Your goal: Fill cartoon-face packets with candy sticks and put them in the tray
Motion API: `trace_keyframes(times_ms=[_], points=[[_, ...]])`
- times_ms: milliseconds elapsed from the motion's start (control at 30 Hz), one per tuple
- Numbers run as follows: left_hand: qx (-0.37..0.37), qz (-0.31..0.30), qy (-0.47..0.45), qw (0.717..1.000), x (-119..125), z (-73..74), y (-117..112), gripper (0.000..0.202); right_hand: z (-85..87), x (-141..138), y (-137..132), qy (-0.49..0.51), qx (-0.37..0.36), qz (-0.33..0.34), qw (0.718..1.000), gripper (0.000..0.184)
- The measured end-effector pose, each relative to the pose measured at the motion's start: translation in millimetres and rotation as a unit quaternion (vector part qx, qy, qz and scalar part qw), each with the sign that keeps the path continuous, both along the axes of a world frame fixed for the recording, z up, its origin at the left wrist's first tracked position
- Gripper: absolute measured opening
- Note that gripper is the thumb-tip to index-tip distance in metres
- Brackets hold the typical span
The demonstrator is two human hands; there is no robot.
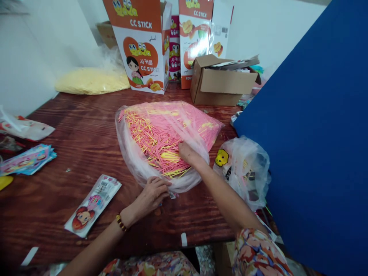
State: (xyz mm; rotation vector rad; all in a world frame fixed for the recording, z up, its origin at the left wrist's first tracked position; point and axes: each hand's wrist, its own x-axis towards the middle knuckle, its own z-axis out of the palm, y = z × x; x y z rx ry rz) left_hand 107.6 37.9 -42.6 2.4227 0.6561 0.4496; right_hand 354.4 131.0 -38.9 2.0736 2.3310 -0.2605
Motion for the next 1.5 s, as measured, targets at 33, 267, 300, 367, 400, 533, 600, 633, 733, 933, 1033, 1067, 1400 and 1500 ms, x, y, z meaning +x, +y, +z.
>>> trace_keyframes(times_ms=[33, 267, 300, 367, 400, 533, 600, 633, 733, 933, 1033, 1067, 1400, 1500], points=[[0.002, 0.001, 0.000, 1.000, -0.2, -0.4, -0.2, 0.012, 0.4, -8.4, 3.3, 0.003, -0.002, -0.008, 1.000, 0.028], [-0.008, 0.004, 0.015, 1.000, -2.8, 6.5, -3.4, 0.013, 3.9, -36.8, 8.3, 0.071, -0.015, -0.027, 0.997, 0.029], [-0.010, 0.002, 0.015, 1.000, -3.2, 7.7, -3.4, 0.013, 3.4, -33.1, 6.8, 0.087, -0.018, -0.021, 0.996, 0.030], [-0.014, -0.002, 0.010, 1.000, -3.9, 9.2, -2.9, 0.013, 2.0, -21.2, 3.2, 0.158, -0.022, -0.008, 0.987, 0.035], [-0.015, -0.004, 0.005, 1.000, -4.2, 9.6, -2.5, 0.014, 1.3, -14.1, 1.4, 0.209, -0.021, -0.005, 0.978, 0.039], [-0.021, 0.009, -0.033, 0.999, -5.0, 13.1, -2.5, 0.014, 2.1, 10.0, -3.8, 0.336, 0.018, -0.037, 0.941, 0.041], [-0.023, 0.027, -0.064, 0.997, -5.6, 18.1, -3.3, 0.014, 4.7, 14.4, -4.7, 0.301, 0.027, -0.039, 0.952, 0.030], [-0.024, 0.040, -0.082, 0.996, -6.2, 21.4, -3.7, 0.015, 6.2, 14.3, -4.6, 0.269, 0.024, -0.028, 0.962, 0.026], [-0.031, 0.084, -0.133, 0.987, -10.8, 32.3, -3.9, 0.017, 10.1, 7.4, -3.1, 0.137, 0.004, 0.023, 0.990, 0.021], [-0.139, 0.136, -0.197, 0.961, -32.5, 42.6, -4.0, 0.021, 15.4, -15.7, 4.0, 0.027, -0.002, 0.025, 0.999, 0.025], [-0.178, 0.146, -0.200, 0.952, -41.6, 43.2, -8.0, 0.021, 16.5, -26.1, 7.6, 0.005, -0.008, 0.014, 1.000, 0.026], [-0.187, 0.148, -0.200, 0.950, -43.4, 43.1, -9.7, 0.020, 16.2, -29.2, 8.6, 0.003, -0.011, 0.011, 1.000, 0.025], [-0.264, 0.201, -0.212, 0.919, -50.5, 39.6, -13.4, 0.022, -1.9, -23.5, 12.5, 0.116, -0.016, -0.048, 0.992, 0.019], [-0.297, 0.231, -0.231, 0.897, -50.1, 40.8, -11.5, 0.020, -3.7, -19.7, 11.8, 0.189, 0.001, -0.071, 0.979, 0.019]])
